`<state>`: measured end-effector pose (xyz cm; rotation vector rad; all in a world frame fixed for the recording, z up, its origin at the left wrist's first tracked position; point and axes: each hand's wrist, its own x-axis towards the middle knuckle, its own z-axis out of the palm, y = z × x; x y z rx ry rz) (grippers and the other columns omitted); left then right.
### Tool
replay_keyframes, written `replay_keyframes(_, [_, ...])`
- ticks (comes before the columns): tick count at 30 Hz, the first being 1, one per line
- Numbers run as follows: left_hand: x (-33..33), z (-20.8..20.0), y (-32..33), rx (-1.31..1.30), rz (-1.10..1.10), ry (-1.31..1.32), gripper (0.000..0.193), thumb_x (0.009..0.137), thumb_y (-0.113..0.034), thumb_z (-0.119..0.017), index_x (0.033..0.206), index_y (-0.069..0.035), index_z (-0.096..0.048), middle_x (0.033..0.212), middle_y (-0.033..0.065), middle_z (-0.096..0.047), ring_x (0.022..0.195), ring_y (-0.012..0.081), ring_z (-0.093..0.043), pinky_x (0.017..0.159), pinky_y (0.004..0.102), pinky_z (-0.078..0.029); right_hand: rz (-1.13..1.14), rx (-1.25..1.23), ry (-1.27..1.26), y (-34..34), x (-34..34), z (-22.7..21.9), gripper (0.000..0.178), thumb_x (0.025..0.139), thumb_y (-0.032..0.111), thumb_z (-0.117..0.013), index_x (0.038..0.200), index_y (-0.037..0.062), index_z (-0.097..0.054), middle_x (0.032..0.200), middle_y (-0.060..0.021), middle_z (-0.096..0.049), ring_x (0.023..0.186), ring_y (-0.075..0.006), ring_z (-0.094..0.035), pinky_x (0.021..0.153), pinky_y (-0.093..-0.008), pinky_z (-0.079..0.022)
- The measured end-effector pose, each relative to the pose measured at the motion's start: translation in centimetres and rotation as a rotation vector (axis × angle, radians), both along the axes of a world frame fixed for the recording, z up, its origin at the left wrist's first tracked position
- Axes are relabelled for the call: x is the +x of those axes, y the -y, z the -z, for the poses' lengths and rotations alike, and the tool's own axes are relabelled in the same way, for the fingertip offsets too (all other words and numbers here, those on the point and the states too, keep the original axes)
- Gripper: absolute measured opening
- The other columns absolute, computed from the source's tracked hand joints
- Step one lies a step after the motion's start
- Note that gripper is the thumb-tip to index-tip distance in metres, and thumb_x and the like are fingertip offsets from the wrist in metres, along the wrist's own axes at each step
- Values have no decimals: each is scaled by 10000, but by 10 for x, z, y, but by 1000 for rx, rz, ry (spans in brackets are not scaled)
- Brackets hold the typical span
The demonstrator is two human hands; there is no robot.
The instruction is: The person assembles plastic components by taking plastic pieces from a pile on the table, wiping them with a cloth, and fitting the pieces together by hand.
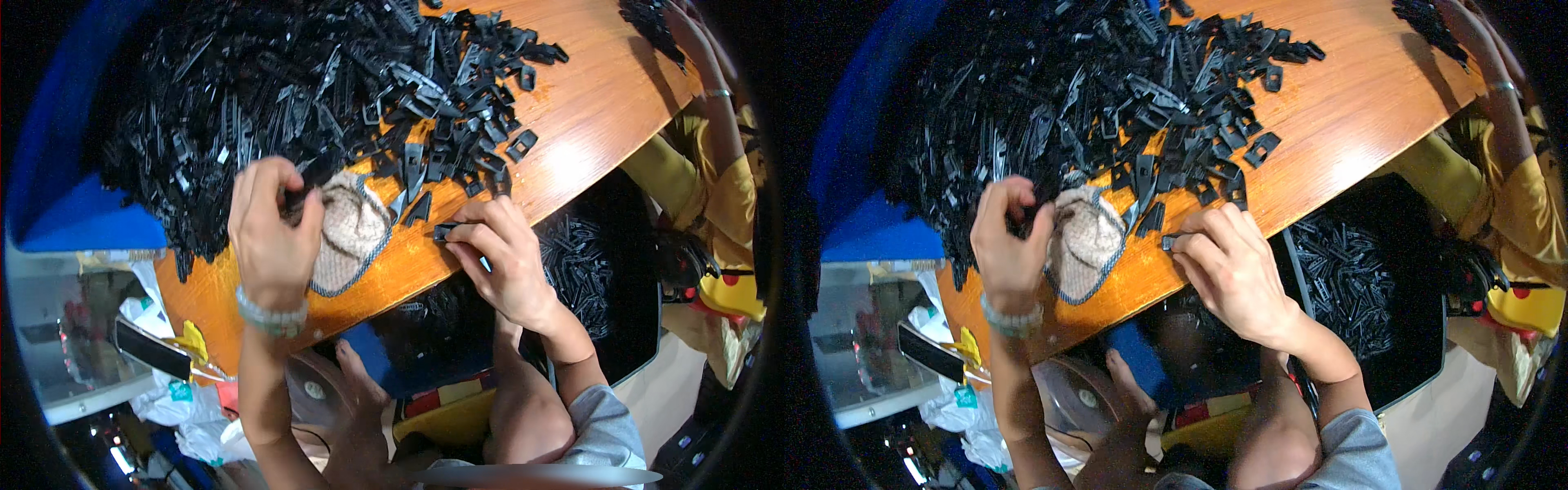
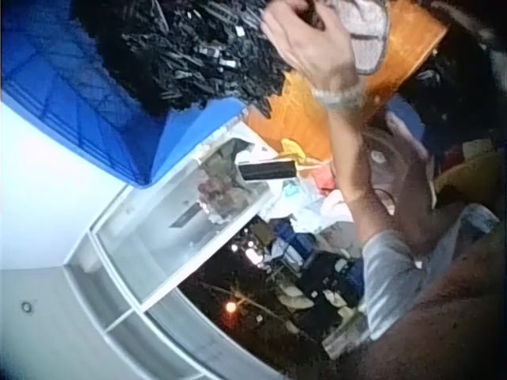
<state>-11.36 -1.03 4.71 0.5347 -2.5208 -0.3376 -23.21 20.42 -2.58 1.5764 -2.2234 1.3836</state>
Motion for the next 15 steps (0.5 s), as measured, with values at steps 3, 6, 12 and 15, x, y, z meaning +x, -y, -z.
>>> replay_keyframes(3, [68,8,-13,119,-29,57,324,711,78,-740,948,-42,-554,888,69,-613,694,144,-549,645,254,-461,-42,-58,66,4,5,8,183,740,-11,-727,889,22,-626,947,-111,-607,815,-293,-594,702,-349,-492])
replay_keyframes(6, [131,-2,-38,698,-302,-23,459,724,90,-750,1097,-47,-520,855,38,-614,692,86,-536,614,225,-451,-29,-21,227,5,17,7,203,763,-37,-718,944,8,-639,971,-126,-626,793,-267,-621,706,-322,-507])
replay_keyframes(12, [311,71,-56,673,-724,94,490,690,93,-772,1112,-30,-556,812,7,-605,716,78,-573,638,205,-467,28,-54,177,10,27,4,375,777,-111,-680,1138,-11,-661,968,-89,-611,786,-141,-575,702,-246,-469])
replay_keyframes(15, [397,127,-76,743,-866,21,465,690,81,-776,1091,-14,-562,805,7,-610,735,91,-588,671,224,-486,-28,20,239,16,36,5,328,782,-96,-683,1100,-17,-670,993,-94,-623,826,-162,-583,750,-261,-474])
